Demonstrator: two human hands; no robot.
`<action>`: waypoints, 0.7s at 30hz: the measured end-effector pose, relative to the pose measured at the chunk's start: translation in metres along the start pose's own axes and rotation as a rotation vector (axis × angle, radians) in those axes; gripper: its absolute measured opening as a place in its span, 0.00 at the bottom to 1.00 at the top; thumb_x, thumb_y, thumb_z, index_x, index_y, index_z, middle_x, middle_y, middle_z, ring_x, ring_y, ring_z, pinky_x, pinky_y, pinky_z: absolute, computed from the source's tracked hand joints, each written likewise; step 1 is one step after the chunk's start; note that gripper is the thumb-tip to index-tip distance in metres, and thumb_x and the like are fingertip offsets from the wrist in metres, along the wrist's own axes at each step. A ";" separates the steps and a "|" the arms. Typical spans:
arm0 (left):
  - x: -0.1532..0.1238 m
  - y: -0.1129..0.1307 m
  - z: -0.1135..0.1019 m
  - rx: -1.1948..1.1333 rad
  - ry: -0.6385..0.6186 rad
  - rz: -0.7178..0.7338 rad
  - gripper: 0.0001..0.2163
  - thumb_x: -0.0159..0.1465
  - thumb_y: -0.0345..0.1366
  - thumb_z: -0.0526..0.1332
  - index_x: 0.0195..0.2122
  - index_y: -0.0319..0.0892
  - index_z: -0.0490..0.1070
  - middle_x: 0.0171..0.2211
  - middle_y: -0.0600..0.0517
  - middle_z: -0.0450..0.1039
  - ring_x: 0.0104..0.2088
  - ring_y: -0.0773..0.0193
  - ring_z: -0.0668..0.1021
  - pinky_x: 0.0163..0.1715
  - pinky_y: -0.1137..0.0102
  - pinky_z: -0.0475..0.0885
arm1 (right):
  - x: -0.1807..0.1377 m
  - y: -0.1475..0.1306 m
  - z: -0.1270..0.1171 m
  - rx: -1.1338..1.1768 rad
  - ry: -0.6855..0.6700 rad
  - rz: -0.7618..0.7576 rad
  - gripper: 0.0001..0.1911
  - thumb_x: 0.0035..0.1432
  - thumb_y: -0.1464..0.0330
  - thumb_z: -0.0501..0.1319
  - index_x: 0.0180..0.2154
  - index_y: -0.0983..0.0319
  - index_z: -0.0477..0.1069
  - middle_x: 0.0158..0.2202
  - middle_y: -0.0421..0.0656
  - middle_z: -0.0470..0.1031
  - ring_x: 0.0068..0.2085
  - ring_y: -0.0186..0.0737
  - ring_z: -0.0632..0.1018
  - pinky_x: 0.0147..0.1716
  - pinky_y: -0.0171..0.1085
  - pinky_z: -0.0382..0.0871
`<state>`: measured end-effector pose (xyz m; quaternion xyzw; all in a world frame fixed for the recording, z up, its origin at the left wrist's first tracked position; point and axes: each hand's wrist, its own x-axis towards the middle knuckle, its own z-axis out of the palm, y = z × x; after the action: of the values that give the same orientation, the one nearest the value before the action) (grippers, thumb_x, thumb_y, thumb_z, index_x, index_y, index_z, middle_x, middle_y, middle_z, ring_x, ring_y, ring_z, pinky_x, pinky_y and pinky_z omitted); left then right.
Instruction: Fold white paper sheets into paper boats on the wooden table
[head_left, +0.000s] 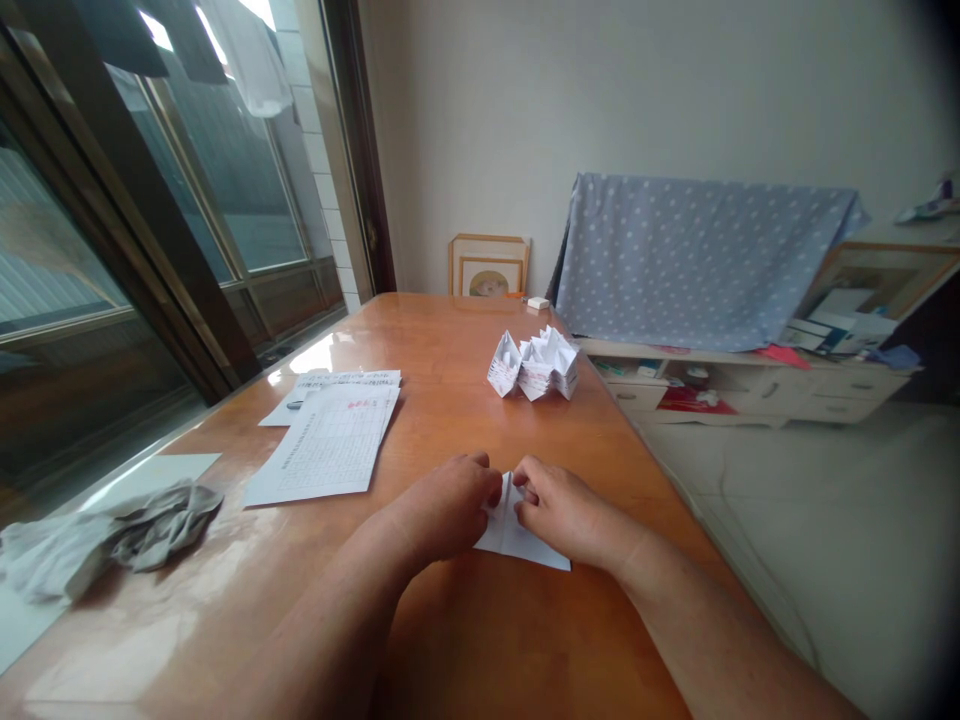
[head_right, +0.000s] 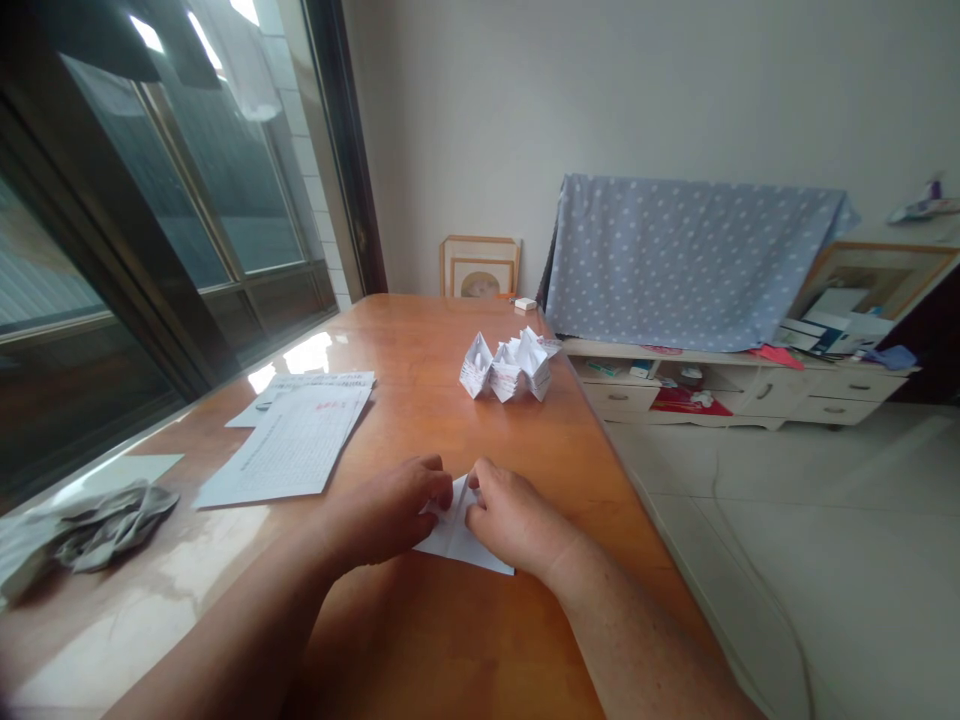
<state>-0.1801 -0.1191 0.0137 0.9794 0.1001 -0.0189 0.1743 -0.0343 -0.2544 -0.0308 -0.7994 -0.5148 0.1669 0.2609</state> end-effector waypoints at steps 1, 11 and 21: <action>0.000 0.000 0.000 0.003 0.005 -0.001 0.09 0.54 0.25 0.58 0.33 0.43 0.73 0.39 0.48 0.69 0.34 0.61 0.74 0.34 0.69 0.69 | 0.000 0.000 0.000 0.000 0.002 -0.001 0.10 0.54 0.73 0.59 0.40 0.58 0.68 0.32 0.40 0.74 0.32 0.37 0.72 0.28 0.33 0.56; 0.000 0.002 -0.002 0.026 -0.013 -0.007 0.08 0.56 0.27 0.58 0.33 0.43 0.74 0.38 0.50 0.70 0.33 0.64 0.75 0.33 0.72 0.69 | 0.000 0.000 0.001 -0.003 0.003 0.001 0.11 0.54 0.73 0.59 0.40 0.58 0.68 0.31 0.40 0.73 0.32 0.37 0.71 0.28 0.33 0.55; 0.002 0.005 -0.002 0.000 0.014 -0.076 0.06 0.56 0.28 0.60 0.34 0.43 0.73 0.40 0.50 0.70 0.33 0.64 0.76 0.32 0.71 0.69 | -0.001 -0.001 0.001 0.013 0.003 -0.003 0.10 0.54 0.74 0.58 0.40 0.58 0.68 0.32 0.40 0.74 0.32 0.37 0.72 0.27 0.33 0.55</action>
<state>-0.1775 -0.1226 0.0167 0.9750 0.1384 -0.0183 0.1729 -0.0360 -0.2545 -0.0303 -0.7971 -0.5146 0.1684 0.2672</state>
